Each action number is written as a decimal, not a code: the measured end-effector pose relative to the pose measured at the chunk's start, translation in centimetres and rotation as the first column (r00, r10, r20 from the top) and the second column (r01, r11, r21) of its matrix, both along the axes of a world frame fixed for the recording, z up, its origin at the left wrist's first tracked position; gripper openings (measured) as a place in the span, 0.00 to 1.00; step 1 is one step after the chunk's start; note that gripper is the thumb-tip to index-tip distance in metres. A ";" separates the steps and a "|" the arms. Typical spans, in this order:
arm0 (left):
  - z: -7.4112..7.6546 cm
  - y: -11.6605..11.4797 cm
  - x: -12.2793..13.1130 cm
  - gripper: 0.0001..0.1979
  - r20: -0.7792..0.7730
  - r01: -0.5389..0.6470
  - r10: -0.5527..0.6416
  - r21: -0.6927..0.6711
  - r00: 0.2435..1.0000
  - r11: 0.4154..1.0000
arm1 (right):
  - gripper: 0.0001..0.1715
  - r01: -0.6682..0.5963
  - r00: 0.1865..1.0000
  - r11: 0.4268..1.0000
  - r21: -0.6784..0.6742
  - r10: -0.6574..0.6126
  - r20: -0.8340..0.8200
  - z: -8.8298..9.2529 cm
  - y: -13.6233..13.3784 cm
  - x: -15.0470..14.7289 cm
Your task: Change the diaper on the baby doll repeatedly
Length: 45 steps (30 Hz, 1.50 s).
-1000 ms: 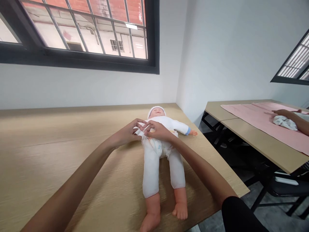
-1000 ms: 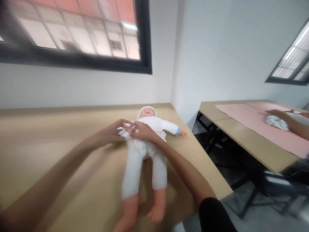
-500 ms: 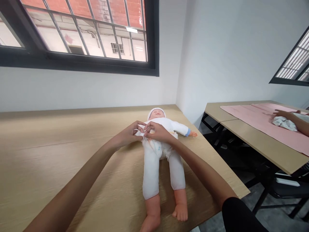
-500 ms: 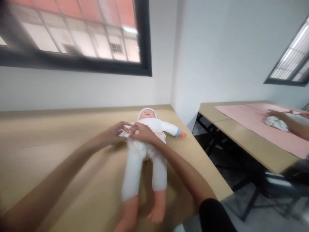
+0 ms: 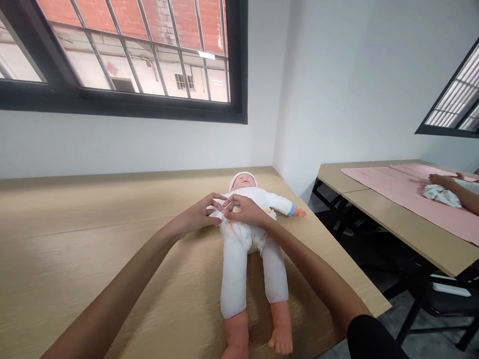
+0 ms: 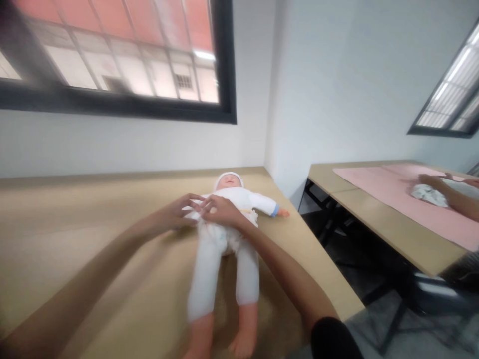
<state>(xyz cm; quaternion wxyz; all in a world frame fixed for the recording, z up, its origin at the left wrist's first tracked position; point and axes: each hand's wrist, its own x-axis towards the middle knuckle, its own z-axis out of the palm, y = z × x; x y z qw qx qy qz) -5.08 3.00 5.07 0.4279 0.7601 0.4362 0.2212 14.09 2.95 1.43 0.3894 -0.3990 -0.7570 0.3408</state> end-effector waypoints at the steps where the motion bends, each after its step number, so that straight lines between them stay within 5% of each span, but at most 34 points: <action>1: -0.1 0.1 0.0 0.26 0.000 0.006 -0.006 0.006 1.000 1.000 | 0.09 -0.002 1.000 1.000 0.013 0.002 0.004 -0.1 0.0 0.0; 17: -0.6 0.6 -0.1 0.27 0.067 0.035 -0.036 0.013 0.997 0.999 | 0.09 0.020 1.000 0.997 0.072 -0.021 0.021 -0.4 0.0 -0.3; 24: -0.4 0.2 0.0 0.30 0.024 -0.041 0.040 0.037 0.999 0.998 | 0.21 -0.089 0.996 0.995 -0.045 0.088 -0.020 -0.1 0.2 0.1; 37: 0.4 -0.3 0.6 0.29 0.054 -0.026 0.026 -0.001 0.998 1.000 | 0.15 -0.042 0.999 0.999 -0.006 0.043 0.030 0.6 -0.5 0.0; 45: -0.1 0.0 0.2 0.30 0.074 0.005 -0.005 -0.001 0.997 1.000 | 0.16 -0.072 0.994 0.996 -0.061 0.066 -0.092 0.0 0.1 0.1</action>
